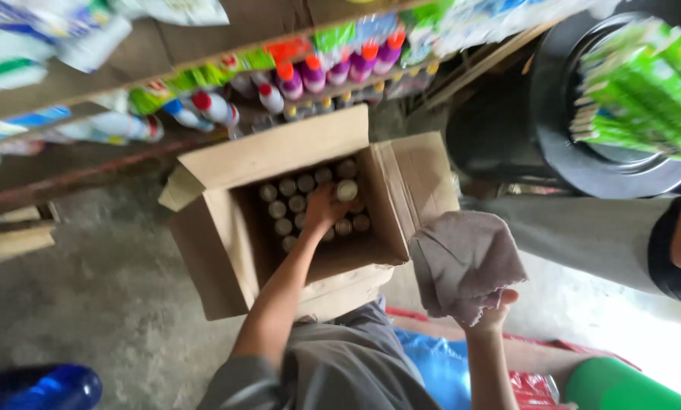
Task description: Wiping canned goods with a cloth and placing them onto a store shelf.
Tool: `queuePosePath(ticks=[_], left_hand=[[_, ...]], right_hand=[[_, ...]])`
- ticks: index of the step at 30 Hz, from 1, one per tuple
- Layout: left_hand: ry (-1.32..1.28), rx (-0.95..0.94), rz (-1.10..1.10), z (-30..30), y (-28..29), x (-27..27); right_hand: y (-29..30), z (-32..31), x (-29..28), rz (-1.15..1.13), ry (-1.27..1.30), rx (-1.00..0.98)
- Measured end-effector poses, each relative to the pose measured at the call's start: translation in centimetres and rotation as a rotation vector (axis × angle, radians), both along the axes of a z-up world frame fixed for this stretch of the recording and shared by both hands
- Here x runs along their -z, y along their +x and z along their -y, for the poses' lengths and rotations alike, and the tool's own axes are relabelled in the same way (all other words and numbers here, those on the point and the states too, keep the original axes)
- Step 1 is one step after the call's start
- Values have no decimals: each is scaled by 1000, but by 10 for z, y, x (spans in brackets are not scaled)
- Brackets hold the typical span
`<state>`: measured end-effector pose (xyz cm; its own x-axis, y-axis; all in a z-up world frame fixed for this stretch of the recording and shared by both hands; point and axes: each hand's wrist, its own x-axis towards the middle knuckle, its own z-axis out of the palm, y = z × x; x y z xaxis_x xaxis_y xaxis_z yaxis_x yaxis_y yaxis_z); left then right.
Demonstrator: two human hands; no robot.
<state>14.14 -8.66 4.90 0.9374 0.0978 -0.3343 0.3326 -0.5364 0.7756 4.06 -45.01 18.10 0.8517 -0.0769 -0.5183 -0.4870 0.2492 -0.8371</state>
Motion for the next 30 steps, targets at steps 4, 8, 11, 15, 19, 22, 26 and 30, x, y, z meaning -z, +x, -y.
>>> queuePosePath(ticks=[4, 8, 11, 15, 19, 22, 26, 30], left_hand=[[-463, -193, 41, -18, -20, -20], [-723, -272, 133, 1, -33, -199], [-839, -323, 69, 32, -58, -312], [-921, -403, 205, 51, -77, -295], [-1023, -531, 277, 64, -68, -290], [-1204, -203, 534, 24, -63, -243], [-1173, -346, 398, 27, -65, -216], [-504, -359, 237, 48, -64, -275]], right_hand=[[-15, -21, -25, -95, -183, 37], [4, -96, -62, 126, -77, 111], [28, -170, -101, 699, -383, -389], [49, -208, -104, 765, -384, -295], [58, -225, -135, 807, -439, -284], [39, -231, -160, 1071, -807, -365], [27, -231, -158, 1188, -923, -381], [57, -229, -173, 872, -561, -314]])
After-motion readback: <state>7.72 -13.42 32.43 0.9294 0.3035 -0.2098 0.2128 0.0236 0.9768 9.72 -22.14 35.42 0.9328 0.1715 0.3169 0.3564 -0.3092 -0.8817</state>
